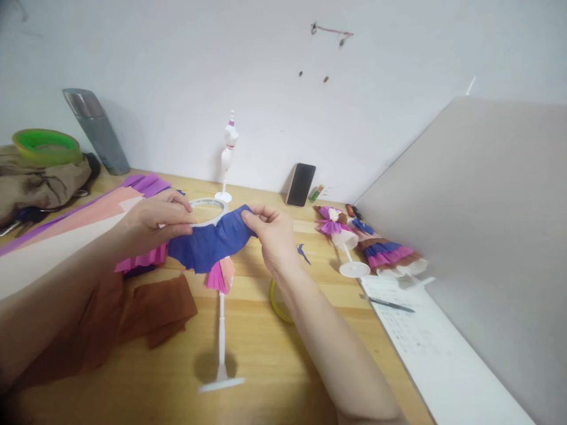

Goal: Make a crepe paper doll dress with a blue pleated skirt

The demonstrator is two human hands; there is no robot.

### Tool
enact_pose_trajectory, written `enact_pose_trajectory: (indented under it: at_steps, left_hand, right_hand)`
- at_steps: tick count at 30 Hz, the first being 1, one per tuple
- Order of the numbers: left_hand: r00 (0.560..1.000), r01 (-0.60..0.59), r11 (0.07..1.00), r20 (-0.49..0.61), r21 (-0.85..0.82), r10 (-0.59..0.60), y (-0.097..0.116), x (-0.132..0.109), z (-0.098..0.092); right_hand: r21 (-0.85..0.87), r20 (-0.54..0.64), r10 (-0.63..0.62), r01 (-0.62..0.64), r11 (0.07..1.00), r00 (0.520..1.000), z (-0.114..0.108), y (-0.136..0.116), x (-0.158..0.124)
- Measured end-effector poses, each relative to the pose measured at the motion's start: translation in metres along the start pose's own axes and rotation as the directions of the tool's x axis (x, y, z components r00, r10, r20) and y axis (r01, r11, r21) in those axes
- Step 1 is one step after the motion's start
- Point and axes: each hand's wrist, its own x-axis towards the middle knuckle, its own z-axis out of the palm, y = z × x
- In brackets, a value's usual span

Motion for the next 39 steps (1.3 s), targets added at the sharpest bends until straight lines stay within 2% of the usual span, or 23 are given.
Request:
enact_pose_trajectory:
  at_steps: [3,6,11,15,18,21,24,29,32,35,37,39]
  left_hand:
    - [0.998,0.055,0.996,-0.025,0.065,-0.054,0.000,0.001,-0.003]
    - [0.998,0.054,0.997,-0.043,0.050,-0.052,0.000,0.002,-0.003]
    - [0.997,-0.044,0.998,-0.068,0.055,0.048,0.001,0.002,-0.002]
    - [0.983,-0.167,0.983,-0.064,0.080,0.173,0.002,0.002,-0.002]
    - [0.971,-0.225,0.972,-0.065,0.062,0.229,0.006,0.002,-0.002]
    - [0.972,-0.228,0.973,-0.059,0.013,0.229,0.012,0.003,-0.002]
    - [0.975,-0.214,0.977,-0.062,-0.004,0.213,0.014,0.003,-0.002]
    - [0.975,-0.194,0.974,-0.084,0.113,0.204,0.004,0.002,-0.001]
    - [0.968,-0.215,0.964,-0.093,0.158,0.231,0.000,0.001,-0.001]
    - [0.966,-0.239,0.962,-0.072,0.128,0.250,0.001,0.001,0.001]
    - [0.966,-0.246,0.966,-0.067,0.075,0.251,0.004,0.000,0.005]
    - [0.968,-0.237,0.971,-0.079,0.022,0.238,0.008,0.000,0.009]
  right_hand:
    - [-0.108,-0.111,-0.209,0.197,0.974,0.972,0.005,-0.007,-0.009]
    - [-0.229,-0.066,-0.291,0.269,0.935,0.954,0.006,-0.012,-0.015]
    - [-0.266,0.119,-0.201,0.226,0.937,0.972,0.001,-0.015,-0.016]
    - [-0.262,0.186,-0.207,0.252,0.932,0.960,-0.002,-0.023,-0.017]
    - [-0.366,0.223,-0.201,0.273,0.890,0.954,-0.002,-0.024,-0.017]
    - [-0.501,0.211,-0.127,0.218,0.837,0.969,0.001,-0.018,-0.015]
    - [-0.519,0.222,-0.102,0.206,0.829,0.970,0.005,-0.013,-0.017]
    - [-0.518,0.303,-0.076,0.231,0.823,0.950,0.006,-0.021,-0.027]
    - [-0.602,0.391,-0.003,0.259,0.755,0.920,0.002,-0.031,-0.028]
    - [-0.661,0.452,0.017,0.322,0.678,0.892,-0.002,-0.038,-0.025]
    - [-0.655,0.449,-0.005,0.334,0.678,0.893,-0.003,-0.040,-0.025]
    - [-0.645,0.430,0.023,0.288,0.708,0.903,-0.001,-0.038,-0.026]
